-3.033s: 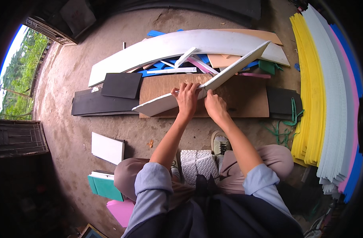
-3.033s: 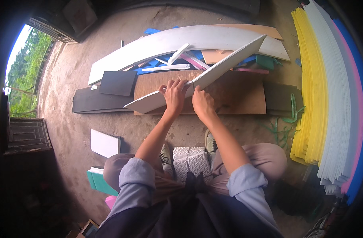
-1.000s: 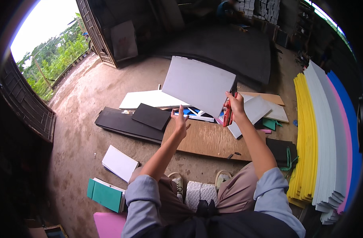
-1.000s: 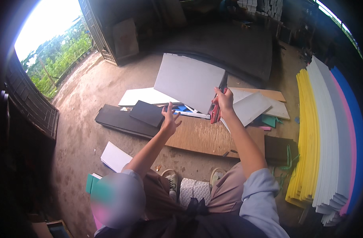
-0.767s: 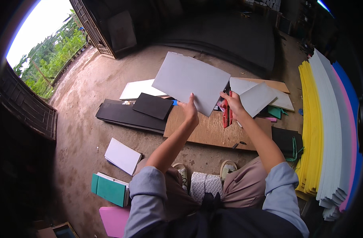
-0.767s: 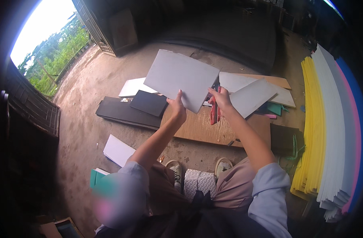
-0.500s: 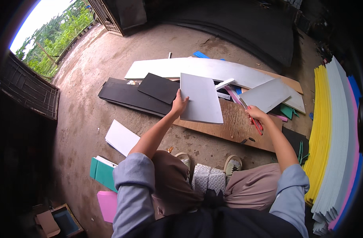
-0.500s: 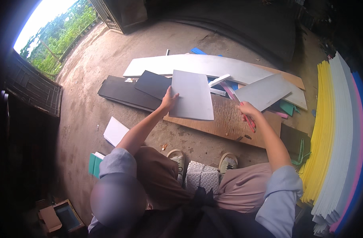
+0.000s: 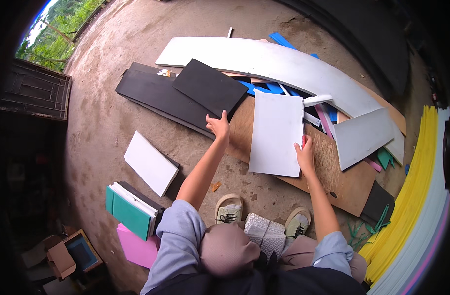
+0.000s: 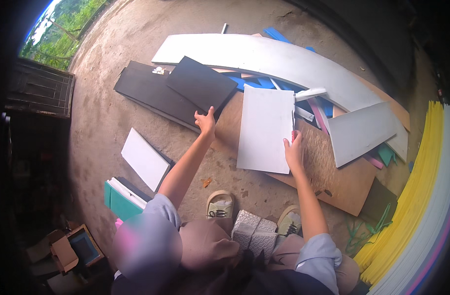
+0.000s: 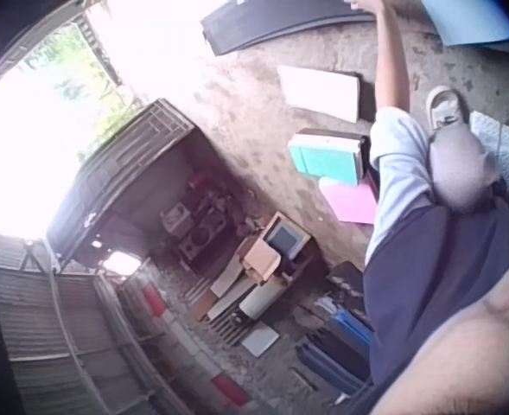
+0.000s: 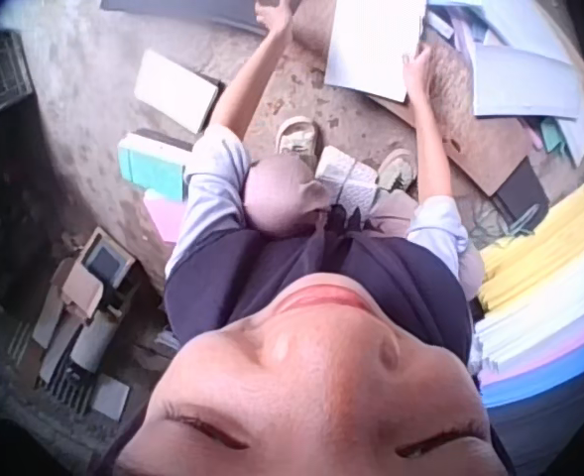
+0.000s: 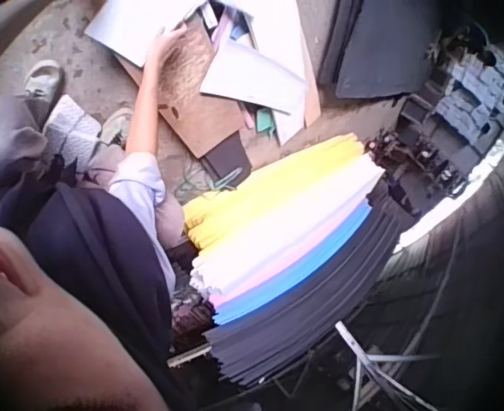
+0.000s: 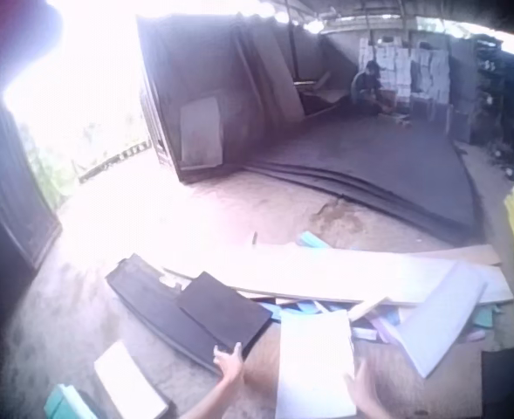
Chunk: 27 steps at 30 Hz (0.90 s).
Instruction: The person sits on the floor and uses a utility knife to cut black and white rectangular sheets. They repeatedly align the sheets, score the material, and snap off the cut sections, stacking the finished pieces.
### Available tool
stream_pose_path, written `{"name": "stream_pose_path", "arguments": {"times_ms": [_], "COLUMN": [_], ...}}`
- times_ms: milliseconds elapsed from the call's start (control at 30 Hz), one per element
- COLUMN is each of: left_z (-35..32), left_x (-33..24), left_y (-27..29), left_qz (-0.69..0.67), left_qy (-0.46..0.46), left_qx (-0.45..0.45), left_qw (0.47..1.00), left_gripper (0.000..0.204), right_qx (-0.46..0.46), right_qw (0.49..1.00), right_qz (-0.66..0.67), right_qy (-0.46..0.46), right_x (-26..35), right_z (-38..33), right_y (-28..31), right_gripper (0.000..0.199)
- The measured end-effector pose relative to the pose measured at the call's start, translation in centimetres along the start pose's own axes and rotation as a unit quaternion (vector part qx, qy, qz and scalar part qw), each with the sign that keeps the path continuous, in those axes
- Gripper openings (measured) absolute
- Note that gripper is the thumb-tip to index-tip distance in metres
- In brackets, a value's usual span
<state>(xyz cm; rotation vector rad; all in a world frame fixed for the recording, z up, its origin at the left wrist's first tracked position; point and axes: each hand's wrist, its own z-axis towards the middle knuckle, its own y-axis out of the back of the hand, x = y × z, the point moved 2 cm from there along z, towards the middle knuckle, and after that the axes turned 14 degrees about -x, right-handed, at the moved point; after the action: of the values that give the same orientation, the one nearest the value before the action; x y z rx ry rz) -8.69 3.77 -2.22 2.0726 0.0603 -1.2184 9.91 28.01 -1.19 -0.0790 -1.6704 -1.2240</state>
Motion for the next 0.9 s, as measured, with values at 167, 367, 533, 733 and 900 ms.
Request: {"name": "stream_pose_path", "arguments": {"times_ms": [167, 367, 533, 733, 900], "left_z": [0.3, 1.4, -2.2, -2.3, -0.6], "left_x": [-2.3, -2.0, -2.3, -7.7, -11.2], "left_y": [-3.2, -3.5, 2.3, 7.9, 7.6], "left_qz": [-0.006, -0.280, -0.387, -0.365, -0.172], "left_qy": [0.084, 0.107, 0.019, -0.157, -0.363], "left_qx": [-0.035, 0.056, 0.194, 0.220, 0.207], "left_qw": [0.996, 0.952, 0.901, 0.891, 0.892], "left_gripper": [0.082, 0.068, 0.047, 0.016, 0.025], "right_qx": [-0.014, -0.049, -0.114, -0.149, -0.200], "right_qw": [0.997, 0.998, 0.981, 0.974, 0.951], "right_qz": [0.042, -0.013, -0.155, -0.171, 0.072], "right_qy": [-0.065, -0.045, 0.029, 0.029, 0.224], "right_x": [-1.4, -2.6, -4.1, -3.3, 7.0], "right_z": [0.7, 1.2, 0.8, 1.7, 3.7], "right_y": [0.2, 0.9, 1.8, 4.3, 8.0], "right_gripper": [0.044, 0.041, 0.042, 0.045, 0.050]}}
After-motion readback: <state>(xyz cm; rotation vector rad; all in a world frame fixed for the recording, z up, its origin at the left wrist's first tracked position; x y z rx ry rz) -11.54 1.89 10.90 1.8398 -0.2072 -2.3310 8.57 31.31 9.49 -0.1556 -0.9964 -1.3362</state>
